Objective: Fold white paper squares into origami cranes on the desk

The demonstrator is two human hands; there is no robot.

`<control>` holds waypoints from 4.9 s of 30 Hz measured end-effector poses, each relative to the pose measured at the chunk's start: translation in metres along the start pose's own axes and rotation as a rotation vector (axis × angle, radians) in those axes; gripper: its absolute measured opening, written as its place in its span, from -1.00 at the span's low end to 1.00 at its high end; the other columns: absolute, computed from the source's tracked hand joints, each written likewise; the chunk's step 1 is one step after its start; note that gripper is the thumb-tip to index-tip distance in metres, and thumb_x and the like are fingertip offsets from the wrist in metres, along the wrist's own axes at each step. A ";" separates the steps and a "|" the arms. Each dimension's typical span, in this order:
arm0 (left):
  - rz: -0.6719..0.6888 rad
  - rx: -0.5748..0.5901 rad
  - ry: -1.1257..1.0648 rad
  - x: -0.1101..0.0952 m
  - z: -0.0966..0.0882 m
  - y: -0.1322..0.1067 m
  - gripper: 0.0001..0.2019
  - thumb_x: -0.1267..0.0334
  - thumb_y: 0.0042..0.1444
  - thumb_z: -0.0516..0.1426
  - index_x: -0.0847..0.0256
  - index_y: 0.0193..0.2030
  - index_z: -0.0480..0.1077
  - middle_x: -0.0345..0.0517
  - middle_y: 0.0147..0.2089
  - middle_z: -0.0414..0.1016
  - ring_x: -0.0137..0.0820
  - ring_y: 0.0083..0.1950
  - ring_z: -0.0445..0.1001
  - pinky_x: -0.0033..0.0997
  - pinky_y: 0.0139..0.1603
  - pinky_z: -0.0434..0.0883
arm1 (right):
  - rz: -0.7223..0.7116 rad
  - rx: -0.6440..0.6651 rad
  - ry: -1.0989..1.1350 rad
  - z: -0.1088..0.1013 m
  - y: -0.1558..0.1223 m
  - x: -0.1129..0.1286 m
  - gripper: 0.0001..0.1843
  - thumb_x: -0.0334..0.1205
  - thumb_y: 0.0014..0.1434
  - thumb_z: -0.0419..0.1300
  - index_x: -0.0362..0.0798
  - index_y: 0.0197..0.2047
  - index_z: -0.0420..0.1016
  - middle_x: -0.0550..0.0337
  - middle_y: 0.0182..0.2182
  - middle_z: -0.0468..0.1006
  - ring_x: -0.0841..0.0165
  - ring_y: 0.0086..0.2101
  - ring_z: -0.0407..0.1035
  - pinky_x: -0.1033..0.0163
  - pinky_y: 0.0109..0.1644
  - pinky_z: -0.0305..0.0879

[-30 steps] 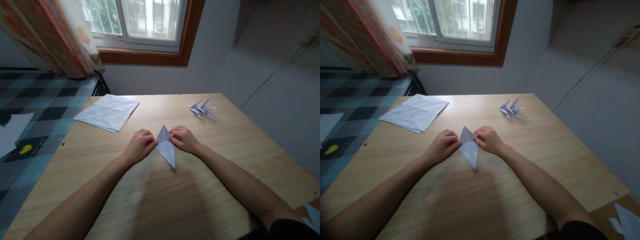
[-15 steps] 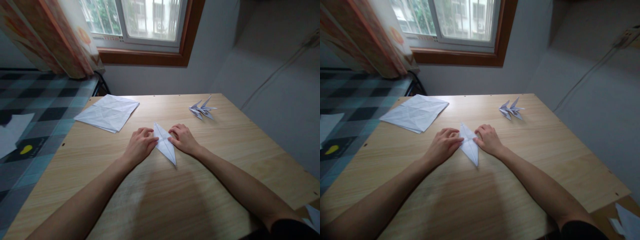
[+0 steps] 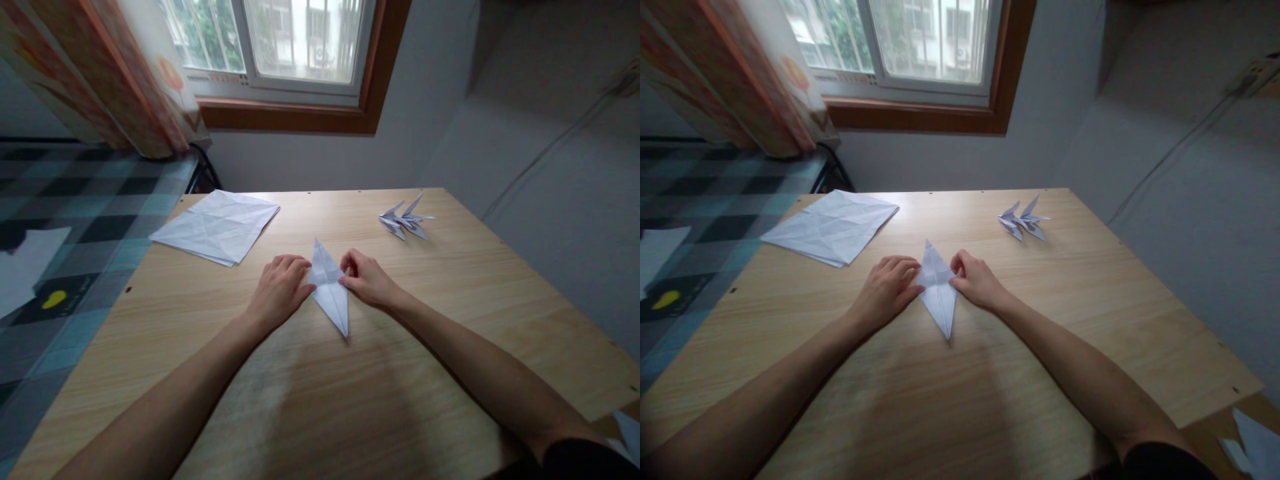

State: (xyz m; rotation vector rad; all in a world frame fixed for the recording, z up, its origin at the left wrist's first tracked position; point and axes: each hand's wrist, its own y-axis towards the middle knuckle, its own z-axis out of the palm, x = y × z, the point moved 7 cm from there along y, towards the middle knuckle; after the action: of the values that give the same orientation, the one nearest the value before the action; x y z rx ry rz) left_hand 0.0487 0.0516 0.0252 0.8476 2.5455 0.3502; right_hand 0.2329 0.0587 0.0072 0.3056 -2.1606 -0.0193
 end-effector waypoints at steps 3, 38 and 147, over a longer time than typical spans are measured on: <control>-0.024 -0.007 -0.022 0.003 0.000 0.000 -0.70 0.21 0.15 0.21 0.19 0.01 0.35 0.01 0.01 0.47 -0.14 0.10 0.37 -0.06 0.10 0.35 | -0.001 -0.018 0.122 0.002 0.000 -0.006 -0.69 -0.41 -0.04 0.22 -0.03 -0.18 0.35 0.41 -0.50 0.38 0.45 -0.48 0.25 0.34 -0.40 0.15; 0.237 0.081 0.007 -0.023 0.000 -0.006 -0.75 0.29 0.25 0.06 0.09 -0.08 0.56 -0.07 0.01 0.60 -0.19 0.05 0.49 -0.08 0.07 0.36 | -0.608 0.015 -0.379 0.005 -0.022 0.032 -0.74 -0.43 0.17 0.11 -0.02 -0.16 0.58 0.05 -0.12 0.64 0.20 -0.09 0.45 0.01 0.06 0.36; 0.417 0.069 0.188 -0.026 0.001 -0.007 -0.76 0.16 0.35 0.05 0.19 -0.10 0.52 -0.07 -0.04 0.60 -0.28 -0.01 0.51 -0.23 0.01 0.38 | -0.736 0.046 -0.650 0.019 -0.031 0.043 -0.70 -0.12 0.39 0.08 -0.07 -0.27 0.55 0.04 -0.23 0.62 0.25 -0.21 0.43 0.15 -0.09 0.36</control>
State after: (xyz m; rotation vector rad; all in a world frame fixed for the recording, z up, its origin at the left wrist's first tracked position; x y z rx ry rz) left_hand 0.0645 0.0301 0.0302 1.4385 2.5459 0.4907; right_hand 0.2004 0.0170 0.0274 1.2441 -2.5456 -0.5510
